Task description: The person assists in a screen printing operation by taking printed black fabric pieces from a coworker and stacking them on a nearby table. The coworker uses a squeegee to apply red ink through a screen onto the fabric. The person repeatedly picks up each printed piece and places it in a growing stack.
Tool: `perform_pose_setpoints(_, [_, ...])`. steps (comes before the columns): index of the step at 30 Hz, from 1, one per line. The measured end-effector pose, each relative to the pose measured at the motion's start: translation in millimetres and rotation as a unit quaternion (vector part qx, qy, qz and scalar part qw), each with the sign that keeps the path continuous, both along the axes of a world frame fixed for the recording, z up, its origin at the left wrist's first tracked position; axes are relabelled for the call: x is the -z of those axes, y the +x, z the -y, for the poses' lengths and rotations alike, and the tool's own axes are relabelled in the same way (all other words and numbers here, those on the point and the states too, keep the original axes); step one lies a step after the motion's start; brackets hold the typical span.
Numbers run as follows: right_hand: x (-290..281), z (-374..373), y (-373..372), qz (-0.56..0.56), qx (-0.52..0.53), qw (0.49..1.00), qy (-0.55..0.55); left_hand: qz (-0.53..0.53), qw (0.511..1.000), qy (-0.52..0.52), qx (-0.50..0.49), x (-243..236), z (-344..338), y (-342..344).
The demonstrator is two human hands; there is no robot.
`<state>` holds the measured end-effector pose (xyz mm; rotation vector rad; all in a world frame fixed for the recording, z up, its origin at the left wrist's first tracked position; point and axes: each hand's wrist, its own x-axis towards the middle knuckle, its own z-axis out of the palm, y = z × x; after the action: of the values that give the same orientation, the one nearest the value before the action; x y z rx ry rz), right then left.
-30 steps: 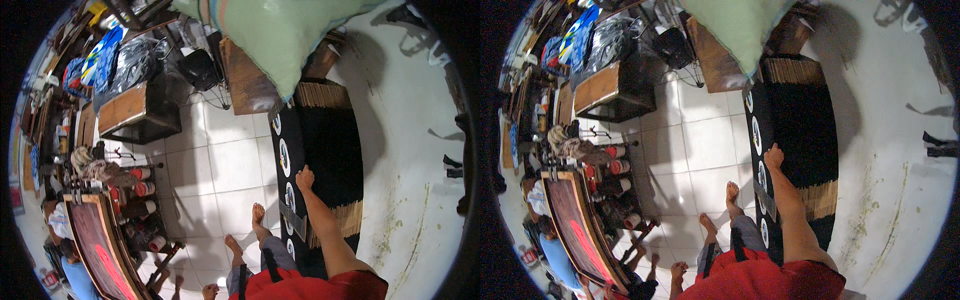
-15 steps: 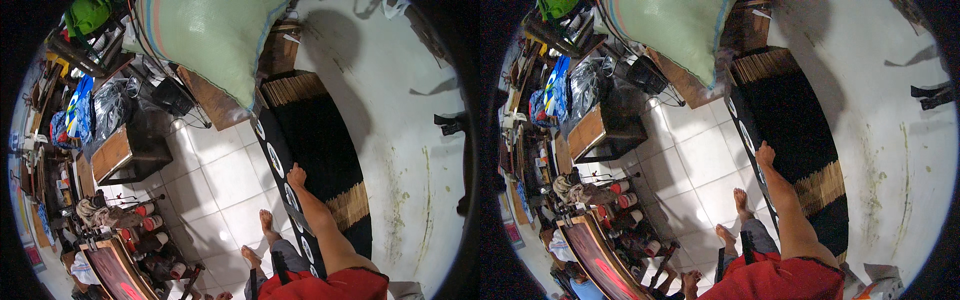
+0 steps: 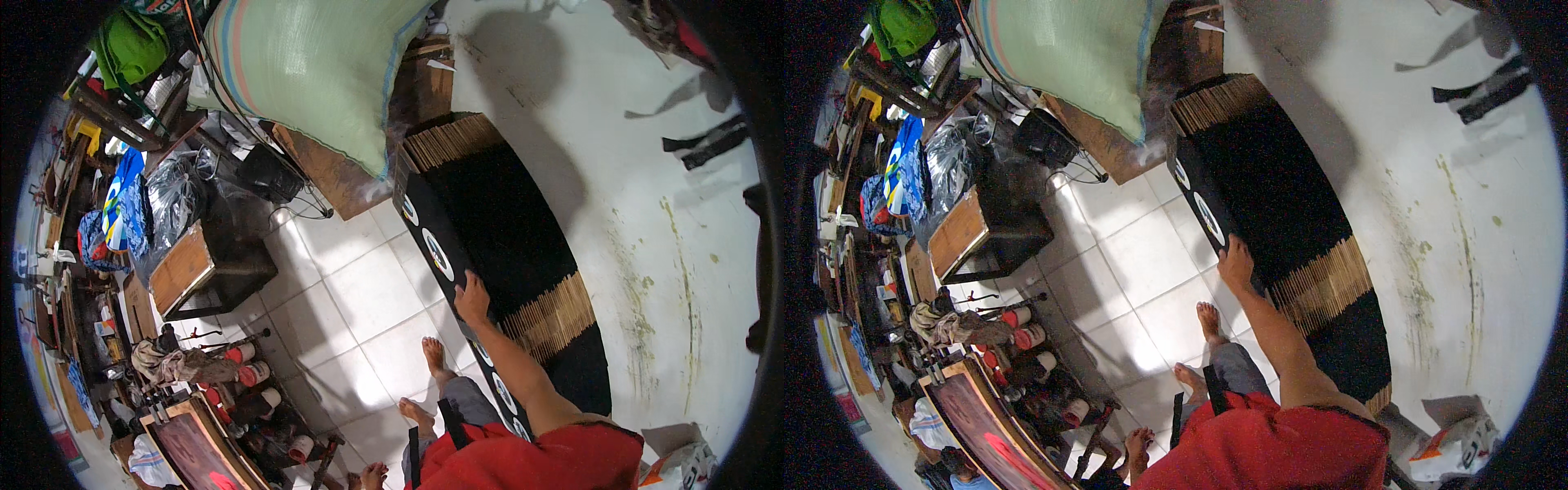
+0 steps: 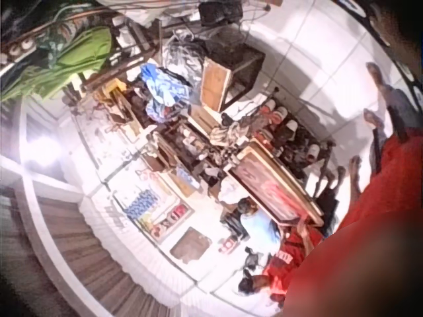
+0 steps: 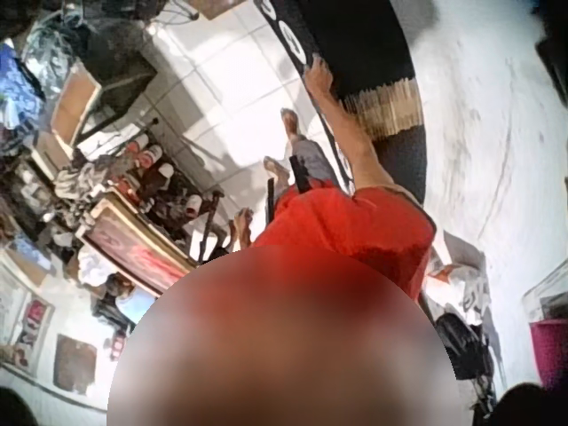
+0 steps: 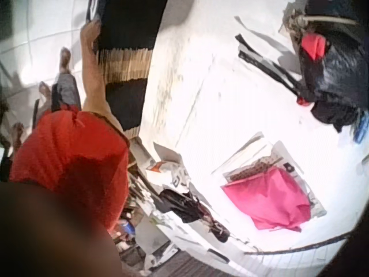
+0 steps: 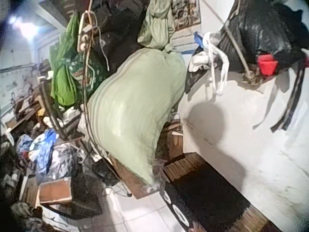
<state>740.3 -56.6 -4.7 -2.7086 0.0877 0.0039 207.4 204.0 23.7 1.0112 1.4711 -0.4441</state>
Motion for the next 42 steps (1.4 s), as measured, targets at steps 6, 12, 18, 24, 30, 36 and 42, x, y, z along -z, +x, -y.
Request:
perform_pose_setpoints(6, [-35,-12,-146,-0.164,-0.046,0.985,0.008,0.070,0.997,-0.007,0.022,-3,-27,6])
perform_pose_setpoints(12, [-43,-5,-284,-0.148,-0.047,0.986,0.052,0.064,0.993,0.024,0.092,12,-74,-21])
perform_pose_setpoints(18, [-35,41,-411,-0.300,0.056,0.952,0.023,0.076,0.992,0.031,0.097,9,-108,-89])
perform_pose_setpoints(24, [-18,96,-496,-0.409,0.075,0.910,-0.012,-0.023,0.988,-0.028,0.149,20,-110,-166])
perform_pose_setpoints(30, [-11,115,-513,-0.354,-0.011,0.935,-0.034,0.050,0.979,-0.021,0.196,15,-74,-181])
perform_pose_setpoints(36, [-12,99,-482,-0.283,-0.004,0.957,0.062,0.075,0.986,-0.028,0.144,10,-49,-153])
perform_pose_setpoints(42, [6,127,-395,-0.239,0.135,0.936,0.219,0.122,0.988,0.033,0.088,-5,-36,-152])
